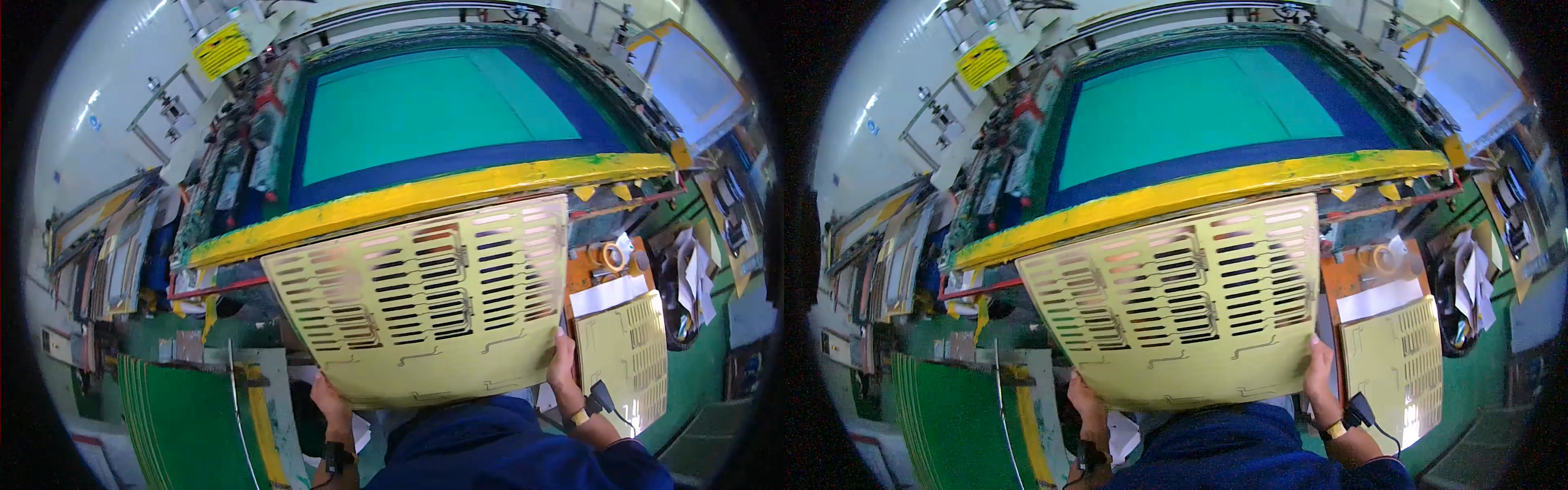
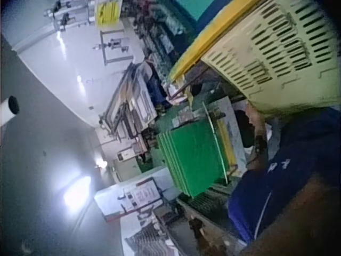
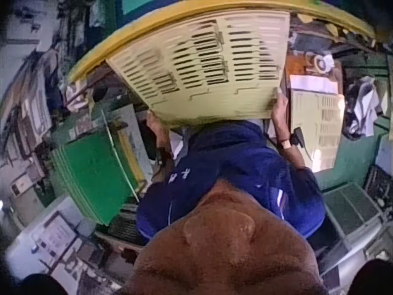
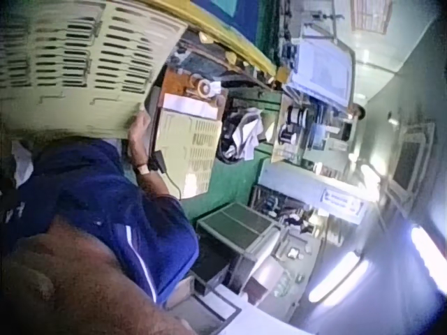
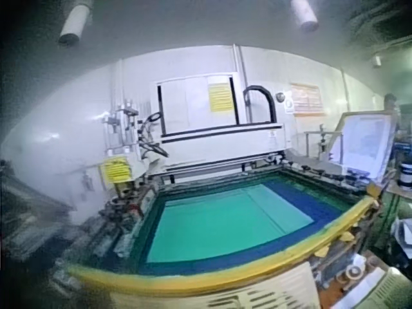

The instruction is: Operating an industrial screen printing machine by placing and removing panels.

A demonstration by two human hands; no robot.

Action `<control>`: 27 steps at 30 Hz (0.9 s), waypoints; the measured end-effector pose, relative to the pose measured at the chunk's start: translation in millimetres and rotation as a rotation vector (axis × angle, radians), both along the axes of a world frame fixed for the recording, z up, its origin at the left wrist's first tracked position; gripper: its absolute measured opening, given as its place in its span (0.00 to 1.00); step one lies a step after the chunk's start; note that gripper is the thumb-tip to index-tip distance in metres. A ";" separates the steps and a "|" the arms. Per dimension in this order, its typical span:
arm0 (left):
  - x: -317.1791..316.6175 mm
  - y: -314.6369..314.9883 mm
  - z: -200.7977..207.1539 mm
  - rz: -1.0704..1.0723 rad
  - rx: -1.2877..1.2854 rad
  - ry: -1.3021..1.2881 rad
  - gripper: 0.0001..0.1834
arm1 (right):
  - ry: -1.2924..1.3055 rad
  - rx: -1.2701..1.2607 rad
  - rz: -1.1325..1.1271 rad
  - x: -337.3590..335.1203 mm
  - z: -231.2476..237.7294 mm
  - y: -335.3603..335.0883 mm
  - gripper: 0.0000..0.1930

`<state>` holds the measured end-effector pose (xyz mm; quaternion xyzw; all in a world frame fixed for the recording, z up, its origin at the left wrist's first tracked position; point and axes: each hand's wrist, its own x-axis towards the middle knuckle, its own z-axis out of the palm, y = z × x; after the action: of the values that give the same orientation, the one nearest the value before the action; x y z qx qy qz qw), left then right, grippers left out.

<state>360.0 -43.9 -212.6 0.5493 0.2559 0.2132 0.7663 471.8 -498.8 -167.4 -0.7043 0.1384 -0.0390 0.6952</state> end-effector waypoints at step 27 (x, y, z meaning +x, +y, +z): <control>8.6 -12.3 28.1 0.020 -0.026 -0.062 0.24 | -0.084 -0.130 0.095 -1.8 4.4 2.0 0.23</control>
<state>368.6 -56.2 -184.5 0.5299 0.2402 0.2344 0.7788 470.0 -496.8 -163.1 -0.7514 0.0729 -0.0445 0.6543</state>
